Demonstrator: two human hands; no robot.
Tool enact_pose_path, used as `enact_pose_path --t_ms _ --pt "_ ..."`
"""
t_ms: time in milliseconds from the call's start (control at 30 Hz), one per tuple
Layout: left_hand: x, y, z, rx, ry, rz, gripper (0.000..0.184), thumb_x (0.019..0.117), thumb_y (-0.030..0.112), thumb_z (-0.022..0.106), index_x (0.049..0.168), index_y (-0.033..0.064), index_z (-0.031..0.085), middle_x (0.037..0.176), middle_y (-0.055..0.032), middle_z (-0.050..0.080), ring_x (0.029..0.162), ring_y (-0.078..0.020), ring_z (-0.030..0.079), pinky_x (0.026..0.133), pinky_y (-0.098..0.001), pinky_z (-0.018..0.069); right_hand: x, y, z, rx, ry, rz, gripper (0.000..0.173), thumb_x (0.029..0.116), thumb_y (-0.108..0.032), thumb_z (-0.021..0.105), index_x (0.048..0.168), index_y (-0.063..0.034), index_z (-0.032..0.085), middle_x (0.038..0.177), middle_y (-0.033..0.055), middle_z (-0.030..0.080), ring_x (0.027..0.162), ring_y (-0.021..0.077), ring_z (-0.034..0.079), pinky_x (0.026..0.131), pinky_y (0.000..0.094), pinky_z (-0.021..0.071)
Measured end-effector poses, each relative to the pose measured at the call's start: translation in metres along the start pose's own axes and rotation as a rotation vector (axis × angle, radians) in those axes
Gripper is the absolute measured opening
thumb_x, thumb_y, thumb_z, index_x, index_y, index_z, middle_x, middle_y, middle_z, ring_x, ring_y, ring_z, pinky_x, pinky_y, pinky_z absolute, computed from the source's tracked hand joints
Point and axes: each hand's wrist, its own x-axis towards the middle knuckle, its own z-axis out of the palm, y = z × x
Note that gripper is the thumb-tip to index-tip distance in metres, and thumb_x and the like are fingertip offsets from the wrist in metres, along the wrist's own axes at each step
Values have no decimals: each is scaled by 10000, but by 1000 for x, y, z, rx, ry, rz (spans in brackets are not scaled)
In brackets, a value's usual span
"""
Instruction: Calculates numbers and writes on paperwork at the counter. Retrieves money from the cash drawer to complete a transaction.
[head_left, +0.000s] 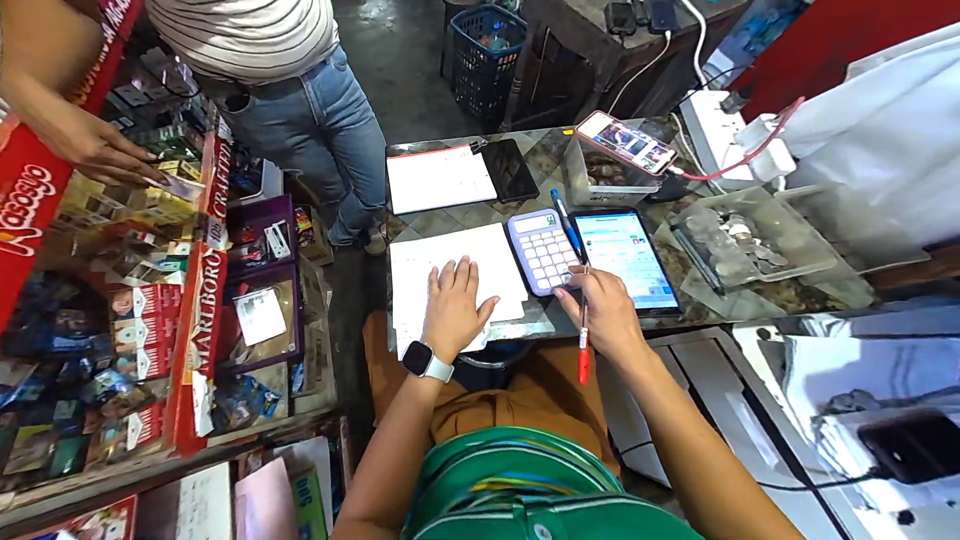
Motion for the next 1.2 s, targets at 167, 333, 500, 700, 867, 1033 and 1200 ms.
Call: enact_pose_path --t_ms 167,333,500,700,867,1033,1200 --pt "0 -1 1 -12 22 11 729 1040 582 399 1506 29 490 1596 -163 430 1496 -394 357 1206 -652 212 14 -18 3 47 -50 -73 368 1007 -365 598 996 -17 714 1130 201 718 1149 444 632 1015 625 437" --pt "0 -1 0 1 0 -2 744 1040 597 383 1517 34 475 1605 -157 418 1505 -385 343 1214 -641 199 22 -12 7 40 -94 -56 400 1021 -412 566 961 -44 711 1007 147 739 1147 415 636 1030 642 402" --pt "0 0 0 9 -3 -3 734 1044 591 374 1521 42 473 1610 -147 414 1507 -378 341 1216 -634 197 17 -10 1 12 -73 -88 413 1017 -419 558 954 -43 717 972 150 739 1101 418 649 1011 631 406" --pt "0 0 -1 -2 -2 -7 730 1043 587 386 1520 42 474 1613 -142 410 1508 -373 342 1217 -635 192 8 -20 -2 57 -105 -118 420 1019 -433 560 949 -48 715 995 143 744 1082 400 658 997 618 417" --pt "-1 -1 0 -3 3 -1 737 1039 594 389 1514 37 481 1607 -151 416 1507 -378 341 1216 -634 196 50 10 -6 74 -156 48 413 1003 -336 620 1116 60 653 1255 274 647 1213 457 604 1071 632 402" --pt "0 -1 0 4 -23 -20 740 1042 598 373 1532 49 457 1620 -142 399 1515 -367 328 1228 -619 183 74 27 10 18 -189 2 345 999 -329 630 1036 9 689 1108 215 699 1231 464 573 1070 656 378" --pt "0 0 -1 0 -35 -25 735 1045 596 369 1537 57 452 1632 -129 382 1523 -360 314 1232 -617 172 69 20 4 11 -184 6 388 1000 -364 619 1042 15 694 1087 216 710 1221 477 576 1073 668 353"
